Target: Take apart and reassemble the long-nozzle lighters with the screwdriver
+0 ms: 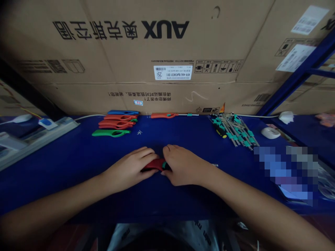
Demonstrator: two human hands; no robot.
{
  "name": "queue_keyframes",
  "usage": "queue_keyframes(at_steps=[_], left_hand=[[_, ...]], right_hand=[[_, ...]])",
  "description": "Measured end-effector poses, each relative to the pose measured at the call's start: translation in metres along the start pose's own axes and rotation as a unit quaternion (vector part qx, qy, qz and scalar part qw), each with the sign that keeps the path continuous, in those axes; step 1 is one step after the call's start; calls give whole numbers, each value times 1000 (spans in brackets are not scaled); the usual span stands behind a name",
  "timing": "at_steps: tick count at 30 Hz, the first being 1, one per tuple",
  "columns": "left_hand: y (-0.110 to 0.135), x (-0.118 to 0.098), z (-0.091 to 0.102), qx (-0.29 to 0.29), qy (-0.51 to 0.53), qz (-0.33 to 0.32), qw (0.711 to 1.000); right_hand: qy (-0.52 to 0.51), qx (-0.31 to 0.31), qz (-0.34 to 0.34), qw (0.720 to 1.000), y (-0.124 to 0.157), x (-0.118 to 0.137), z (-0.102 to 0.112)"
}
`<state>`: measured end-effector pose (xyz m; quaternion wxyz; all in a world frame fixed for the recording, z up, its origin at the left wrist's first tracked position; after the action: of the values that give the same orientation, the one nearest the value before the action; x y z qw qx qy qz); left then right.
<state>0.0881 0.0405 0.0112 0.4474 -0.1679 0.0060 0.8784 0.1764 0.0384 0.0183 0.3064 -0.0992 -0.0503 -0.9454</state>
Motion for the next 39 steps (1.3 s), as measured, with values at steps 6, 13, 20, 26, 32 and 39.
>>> queue_keyframes(at_steps=[6,13,20,26,32,39], left_hand=[[-2,10,-2,-27,43,-1,999],[-4,16,5,-49,94,-4,994],[-6,35,6,-84,187,16,979],[-3,52,5,-109,271,85,953],[-3,72,11,-199,390,114,892],[-1,74,12,-167,292,134,932]], right_hand=[[-44,-21,17,999,1,-1,6],[-158,-24,-1,987,-5,-28,9],[-325,-47,-56,943,-19,-64,-1],[-285,-46,-51,956,-22,-66,-3],[-182,-69,-19,981,-19,-58,5],[-91,-49,43,994,-16,-43,5]])
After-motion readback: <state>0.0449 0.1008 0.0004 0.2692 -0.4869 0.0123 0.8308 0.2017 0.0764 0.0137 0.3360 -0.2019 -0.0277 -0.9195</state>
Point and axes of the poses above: each hand's wrist, its own y-axis away from the middle knuckle, its own z-axis out of the back of the hand, x = y × z, the point moved 9 cm from there along -y, towards the middle knuckle, and after that the axes turned 4 degrees about y, right-handed, at the moved point
